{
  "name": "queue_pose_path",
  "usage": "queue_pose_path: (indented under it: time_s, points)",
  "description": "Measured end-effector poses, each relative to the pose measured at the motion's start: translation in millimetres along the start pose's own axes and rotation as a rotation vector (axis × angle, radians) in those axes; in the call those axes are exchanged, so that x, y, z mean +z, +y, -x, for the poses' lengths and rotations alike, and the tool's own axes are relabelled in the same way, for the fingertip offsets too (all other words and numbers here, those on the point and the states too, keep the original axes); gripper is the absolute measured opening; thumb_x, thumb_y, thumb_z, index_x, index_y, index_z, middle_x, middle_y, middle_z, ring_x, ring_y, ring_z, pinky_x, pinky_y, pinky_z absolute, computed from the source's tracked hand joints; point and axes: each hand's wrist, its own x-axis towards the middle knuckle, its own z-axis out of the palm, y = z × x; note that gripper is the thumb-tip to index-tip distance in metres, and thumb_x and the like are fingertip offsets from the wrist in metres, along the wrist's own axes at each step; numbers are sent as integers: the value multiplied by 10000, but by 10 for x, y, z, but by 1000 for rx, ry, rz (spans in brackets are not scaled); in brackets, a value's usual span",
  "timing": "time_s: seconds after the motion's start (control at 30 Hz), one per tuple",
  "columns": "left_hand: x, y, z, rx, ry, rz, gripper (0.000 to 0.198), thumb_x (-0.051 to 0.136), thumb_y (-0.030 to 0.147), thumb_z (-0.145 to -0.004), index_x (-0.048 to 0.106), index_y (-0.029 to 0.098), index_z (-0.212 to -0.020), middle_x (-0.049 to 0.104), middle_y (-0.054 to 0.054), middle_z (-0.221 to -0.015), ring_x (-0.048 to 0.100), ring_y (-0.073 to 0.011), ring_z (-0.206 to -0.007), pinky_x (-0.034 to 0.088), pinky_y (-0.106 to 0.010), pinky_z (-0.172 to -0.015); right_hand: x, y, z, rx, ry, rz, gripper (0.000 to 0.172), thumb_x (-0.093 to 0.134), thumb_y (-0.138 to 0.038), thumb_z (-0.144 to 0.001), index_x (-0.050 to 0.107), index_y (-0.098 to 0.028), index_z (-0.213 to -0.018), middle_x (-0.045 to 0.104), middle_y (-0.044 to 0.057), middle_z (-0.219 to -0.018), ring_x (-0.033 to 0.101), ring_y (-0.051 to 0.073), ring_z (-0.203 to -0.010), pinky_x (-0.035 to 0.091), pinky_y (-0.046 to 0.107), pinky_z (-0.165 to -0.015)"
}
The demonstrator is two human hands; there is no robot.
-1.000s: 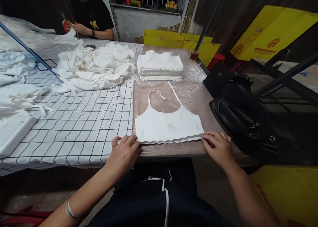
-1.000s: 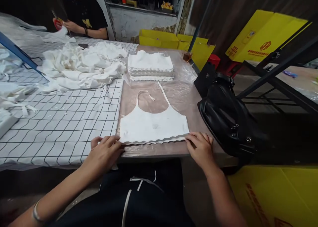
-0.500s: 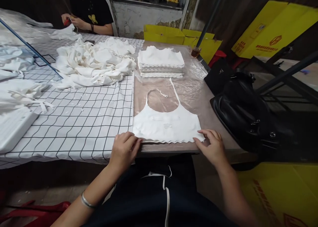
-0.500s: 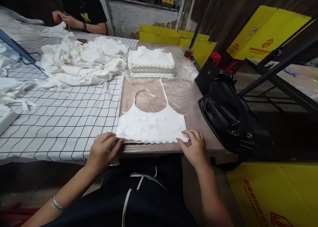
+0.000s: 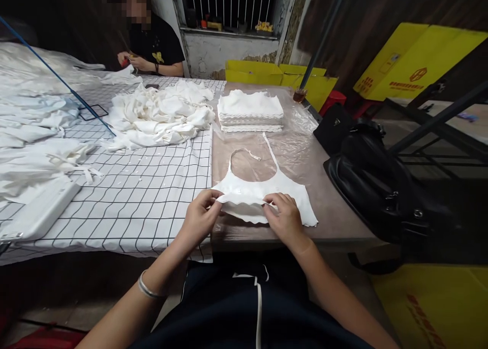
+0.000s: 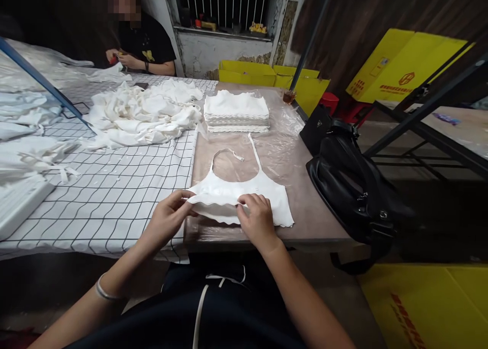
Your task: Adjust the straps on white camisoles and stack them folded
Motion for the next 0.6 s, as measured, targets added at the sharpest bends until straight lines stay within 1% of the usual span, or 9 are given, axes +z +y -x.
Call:
queue_pose_path:
  time_s: [0.07, 0.17, 0.23, 0.3, 0.37, 0.43, 0.47, 0.53, 0.6]
  points:
    - [23, 52, -19, -258, -122, 339, 181, 733, 303, -731, 635, 151, -732, 623, -16, -750, 590, -129, -669, 497, -246, -655, -44, 52, 22, 89, -3, -162, 81, 487, -270, -879, 546, -228, -845, 653, 44, -832, 599, 214, -830, 429, 336, -796]
    - [70, 97, -56, -460, -320, 699, 200, 753, 303, -741, 665, 124, -757, 676, -49, -738, 635, -161, -723, 517, -261, -713, -97, 89, 69, 254, -46, -396, 151, 504, -384, -885, 490, -234, -886, 593, 4, -739, 586, 181, -707, 436, 293, -677]
    - [75, 131, -83, -554, -405, 844, 199, 698, 307, -806, 687, 111, -839, 712, -79, -792, 674, -200, -810, 535, -292, -778, -176, 136, 90, 355, -186, -555, 261, 603, -441, -823, 480, -239, -934, 513, -53, -628, 512, 143, -562, 385, 248, -549]
    - [45, 191, -93, -618, -417, 920, 230, 619, 321, -872, 685, 106, -914, 728, -99, -859, 688, -227, -905, 542, -316, -837, -299, 221, 94, 391, -379, -614, 345, 713, -405, -720, 525, -235, -955, 513, -71, -609, 491, 130, -539, 365, 229, -517]
    - [-17, 284, -64, -631, -410, 939, 310, 541, 363, -915, 670, 96, -1005, 729, -122, -933, 680, -251, -985, 543, -342, -869, -426, 325, 84, 369, -439, -514, 245, 716, -320, -689, 614, -220, -888, 599, -30, -695, 558, 156, -652, 427, 250, -598]
    - [-96, 398, 14, -592, -429, 923, 401, 521, 433, -910, 653, 94, -1078, 724, -136, -947, 680, -276, -992, 556, -363, -834, -508, 386, 73, 371, -340, -406, 111, 650, -293, -724, 672, -207, -790, 658, 19, -793, 602, 195, -786, 474, 294, -716]
    - [-134, 451, 67, -555, -448, 910, 428, 562, 461, -876, 654, 100, -1087, 723, -130, -910, 691, -279, -940, 566, -357, -780, -526, 379, 73, 406, -298, -432, 133, 626, -309, -745, 691, -205, -796, 676, 36, -826, 615, 211, -828, 487, 316, -754]
    - [-184, 526, 178, -458, -496, 889, 454, 734, 434, -718, 677, 119, -1040, 705, -86, -766, 691, -242, -728, 550, -302, -611, -530, 263, 92, 525, -338, -690, 258, 620, -402, -783, 710, -201, -919, 707, 63, -895, 645, 238, -896, 511, 357, -810]
    - [-177, 526, 264, -393, -516, 834, 483, 840, 289, -552, 697, 133, -986, 678, -40, -674, 629, -176, -560, 488, -245, -503, -531, 29, 132, 593, -558, -1079, 432, 613, -544, -810, 698, -188, -1040, 724, 95, -965, 666, 261, -962, 519, 399, -869]
